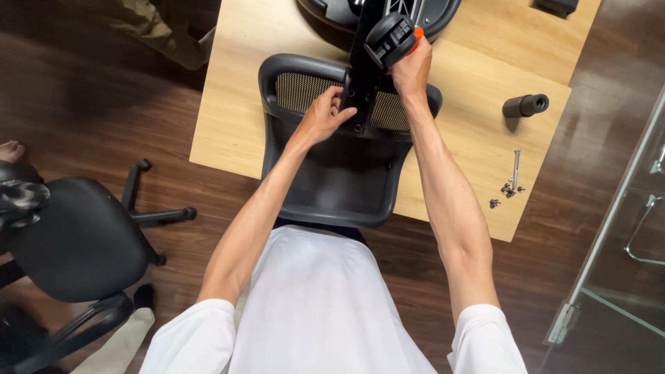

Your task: The person assembles an office chair on a wooden table. They use a screwdriver to drive screws securing the black five-star base to the seat mechanism, reposition the base, then align the mesh backrest against the seat and drive screws to fasten the backrest, picking screws from the table by hand.

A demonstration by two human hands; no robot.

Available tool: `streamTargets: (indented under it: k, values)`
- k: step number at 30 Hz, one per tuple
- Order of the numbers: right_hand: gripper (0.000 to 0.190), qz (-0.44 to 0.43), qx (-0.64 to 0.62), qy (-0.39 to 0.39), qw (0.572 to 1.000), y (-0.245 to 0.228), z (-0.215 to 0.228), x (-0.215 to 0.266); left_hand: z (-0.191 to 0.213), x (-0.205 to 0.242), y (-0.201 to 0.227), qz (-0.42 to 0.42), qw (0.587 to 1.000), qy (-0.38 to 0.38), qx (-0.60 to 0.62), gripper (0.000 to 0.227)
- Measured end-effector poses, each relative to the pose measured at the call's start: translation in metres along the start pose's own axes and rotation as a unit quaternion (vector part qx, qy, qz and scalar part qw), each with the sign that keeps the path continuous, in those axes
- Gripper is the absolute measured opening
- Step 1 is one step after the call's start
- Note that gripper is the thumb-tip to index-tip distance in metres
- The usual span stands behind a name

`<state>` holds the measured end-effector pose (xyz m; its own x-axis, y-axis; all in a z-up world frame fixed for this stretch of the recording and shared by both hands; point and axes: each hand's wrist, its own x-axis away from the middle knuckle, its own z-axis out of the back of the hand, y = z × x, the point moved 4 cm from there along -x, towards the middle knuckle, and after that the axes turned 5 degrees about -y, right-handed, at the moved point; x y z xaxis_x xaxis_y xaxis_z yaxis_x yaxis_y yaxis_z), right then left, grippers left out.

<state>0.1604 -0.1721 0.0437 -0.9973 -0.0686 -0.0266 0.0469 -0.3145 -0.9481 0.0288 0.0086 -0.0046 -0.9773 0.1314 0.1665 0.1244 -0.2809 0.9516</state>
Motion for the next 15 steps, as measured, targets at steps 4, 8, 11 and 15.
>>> streamTargets:
  k: [4, 8, 11, 15]
  values:
    - [0.011, -0.003, -0.007, -0.006, 1.000, 0.011, 0.003, -0.004, -0.001, -0.005, -0.011, 0.006, 1.000, -0.001, -0.001, 0.043]
    - [0.010, 0.022, -0.004, -0.015, 1.000, 0.006, 0.004, -0.004, 0.001, -0.006, -0.005, 0.010, 1.000, -0.009, 0.010, 0.042]
    - [0.009, 0.003, -0.016, -0.026, 1.000, 0.003, 0.004, -0.003, 0.002, -0.010, -0.001, -0.005, 1.000, -0.018, 0.019, 0.046]
    - [0.010, 0.008, 0.012, -0.041, 0.999, 0.000, 0.006, -0.003, 0.008, -0.015, 0.008, 0.003, 0.998, -0.052, 0.034, 0.052]
